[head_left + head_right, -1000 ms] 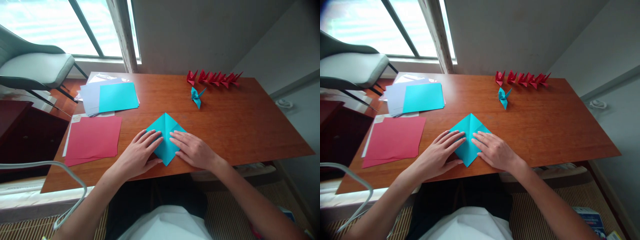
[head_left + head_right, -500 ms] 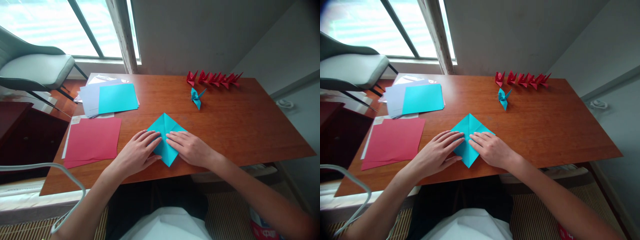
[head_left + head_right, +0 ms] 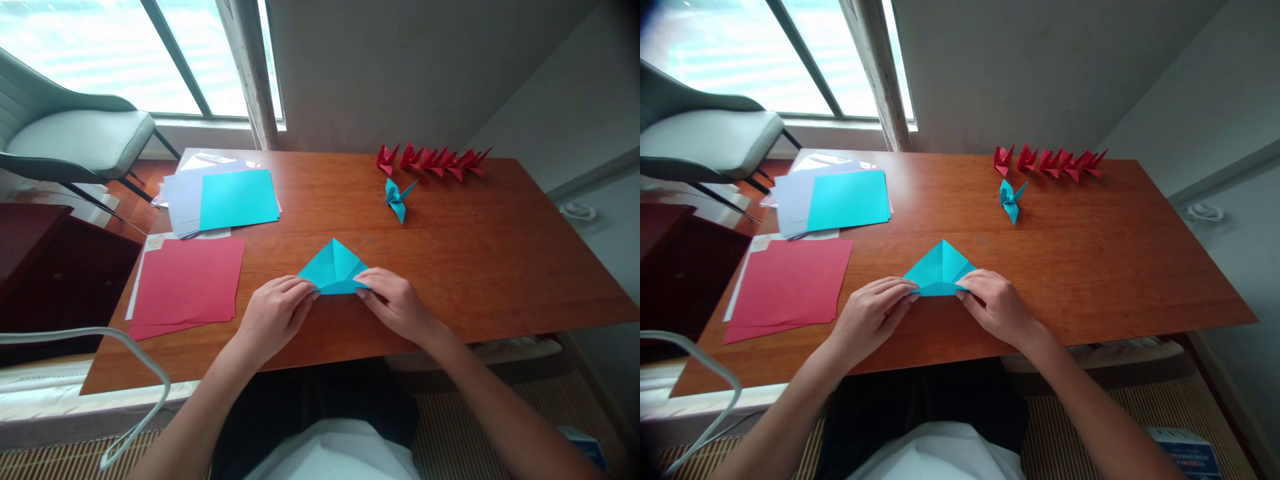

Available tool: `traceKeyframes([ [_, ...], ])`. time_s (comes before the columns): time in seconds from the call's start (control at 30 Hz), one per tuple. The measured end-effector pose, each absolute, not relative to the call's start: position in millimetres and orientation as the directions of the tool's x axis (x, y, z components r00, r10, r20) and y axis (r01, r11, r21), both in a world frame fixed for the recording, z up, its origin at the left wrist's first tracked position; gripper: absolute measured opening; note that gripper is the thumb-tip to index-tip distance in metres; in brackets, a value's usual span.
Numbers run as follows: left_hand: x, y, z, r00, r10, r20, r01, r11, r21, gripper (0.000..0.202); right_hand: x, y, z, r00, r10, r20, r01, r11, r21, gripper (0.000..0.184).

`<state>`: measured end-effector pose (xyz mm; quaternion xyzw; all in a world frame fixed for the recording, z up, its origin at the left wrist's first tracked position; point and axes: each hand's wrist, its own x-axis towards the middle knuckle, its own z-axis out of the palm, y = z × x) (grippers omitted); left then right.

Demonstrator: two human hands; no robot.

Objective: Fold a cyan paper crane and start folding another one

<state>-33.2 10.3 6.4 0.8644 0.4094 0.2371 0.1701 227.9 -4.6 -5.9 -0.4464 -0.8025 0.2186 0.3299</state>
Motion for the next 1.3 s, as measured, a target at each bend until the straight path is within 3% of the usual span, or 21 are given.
traceKeyframes([
  [0.13, -28.1, 6.3, 5.5, 0.419, 0.874, 0.248, 0.683, -0.483, 0.548, 0.021, 222.7, -7.3, -6.1, -0.182, 0.958, 0.22, 0.625, 0.286, -0.726, 0.022],
  [0.3, -18.0, 4.7, 0.2, 0.346, 0.901, 0.261, 0.777, -0.431, 0.46, 0.033, 210.5, -2.0, -8.0, -0.031, 0.986, 0.163, 0.672, 0.141, -0.727, 0.027],
  [0.4, -13.6, 2.6, -0.7, 0.366, 0.887, 0.281, 0.772, -0.458, 0.44, 0.043, 206.1, 2.0, -7.3, -0.045, 0.978, 0.204, 0.652, 0.183, -0.736, 0.025],
  [0.53, -15.7, -0.2, 2.5, 0.36, 0.896, 0.262, 0.638, -0.441, 0.631, 0.05, 210.0, 0.3, -3.7, -0.106, 0.969, 0.224, 0.604, 0.241, -0.759, 0.027],
  [0.63, -23.4, -4.2, 5.7, 0.413, 0.856, 0.311, 0.503, -0.499, 0.706, 0.042, 219.0, -6.9, -2.4, -0.306, 0.911, 0.278, 0.495, 0.401, -0.771, 0.026],
  [0.73, -32.6, -10.6, 7.0, 0.543, 0.741, 0.395, 0.43, -0.65, 0.627, 0.032, 228.0, -16.2, -3.0, -0.5, 0.791, 0.354, 0.426, 0.58, -0.694, 0.024],
  [0.9, -39.8, -18.8, 3.5, 0.681, 0.633, 0.369, 0.394, -0.741, 0.543, 0.019, 229.3, -26.9, -5.5, -0.644, 0.706, 0.293, 0.532, 0.689, -0.491, 0.034],
  [1.07, -39.5, -19.1, -0.4, 0.639, 0.664, 0.389, 0.411, -0.722, 0.556, 0.018, 214.1, -25.1, -10.2, -0.711, 0.654, 0.257, 0.495, 0.726, -0.477, 0.053],
  [1.3, -39.8, -23.5, 2.2, 0.441, 0.834, 0.331, 0.489, -0.532, 0.691, 0.015, 211.5, -25.0, -3.5, -0.592, 0.75, 0.295, 0.511, 0.632, -0.582, 0.036],
])
